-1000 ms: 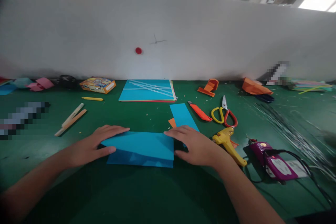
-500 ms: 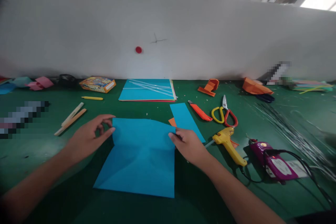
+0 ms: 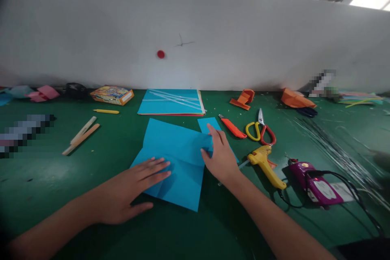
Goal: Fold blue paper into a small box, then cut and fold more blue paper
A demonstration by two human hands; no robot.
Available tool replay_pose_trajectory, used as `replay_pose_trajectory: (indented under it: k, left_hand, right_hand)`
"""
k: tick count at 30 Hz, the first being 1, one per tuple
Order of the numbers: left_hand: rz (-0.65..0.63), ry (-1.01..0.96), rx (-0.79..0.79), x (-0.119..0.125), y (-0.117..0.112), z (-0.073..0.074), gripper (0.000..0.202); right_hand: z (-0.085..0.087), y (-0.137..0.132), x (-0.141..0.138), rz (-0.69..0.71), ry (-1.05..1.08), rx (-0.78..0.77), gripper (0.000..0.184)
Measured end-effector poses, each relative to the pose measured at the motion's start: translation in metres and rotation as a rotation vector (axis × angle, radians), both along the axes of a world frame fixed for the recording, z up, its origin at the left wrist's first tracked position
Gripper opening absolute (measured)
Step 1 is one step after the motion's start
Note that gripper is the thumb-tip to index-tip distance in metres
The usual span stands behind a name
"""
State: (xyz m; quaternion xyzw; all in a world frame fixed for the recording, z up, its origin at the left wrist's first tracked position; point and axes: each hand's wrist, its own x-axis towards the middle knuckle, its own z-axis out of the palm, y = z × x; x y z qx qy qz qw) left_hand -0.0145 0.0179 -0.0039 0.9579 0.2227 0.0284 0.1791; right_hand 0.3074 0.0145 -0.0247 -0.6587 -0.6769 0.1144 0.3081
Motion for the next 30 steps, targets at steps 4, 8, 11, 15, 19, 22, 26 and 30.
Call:
replay_pose_trajectory:
  k: [4,8,11,15,19,22,26,30]
  left_hand:
    - [-0.028,-0.052,0.048,-0.008,0.012,-0.006,0.061]
    - [0.009,-0.106,0.134,-0.015,0.021,-0.011,0.051]
    - [0.061,-0.126,0.162,-0.017,0.023,-0.013,0.051]
    - [0.036,-0.124,0.142,-0.012,0.019,-0.011,0.063]
    - [-0.018,-0.15,0.179,-0.006,0.017,-0.016,0.049]
    - [-0.054,-0.2,0.205,-0.004,0.019,-0.021,0.032]
    - [-0.007,-0.254,0.185,-0.001,0.021,-0.023,0.021]
    - [0.072,-0.326,0.105,0.001,0.02,-0.021,0.02]
  right_hand:
    - [-0.004,0.0,0.001,0.13,-0.347,0.088,0.055]
    - [0.001,-0.004,-0.002,0.448,-0.525,0.055,0.063]
    - [0.006,-0.008,-0.004,0.628,-0.489,-0.021,0.062]
    - [0.008,-0.01,-0.005,0.748,-0.327,-0.079,0.053]
    - [0.01,-0.012,-0.003,0.798,-0.249,-0.112,0.055]
    - [0.011,-0.014,-0.005,0.817,-0.242,-0.125,0.063]
    - [0.005,-0.014,-0.012,0.834,-0.223,-0.064,0.043]
    - [0.0,-0.015,-0.019,0.857,-0.105,0.001,0.019]
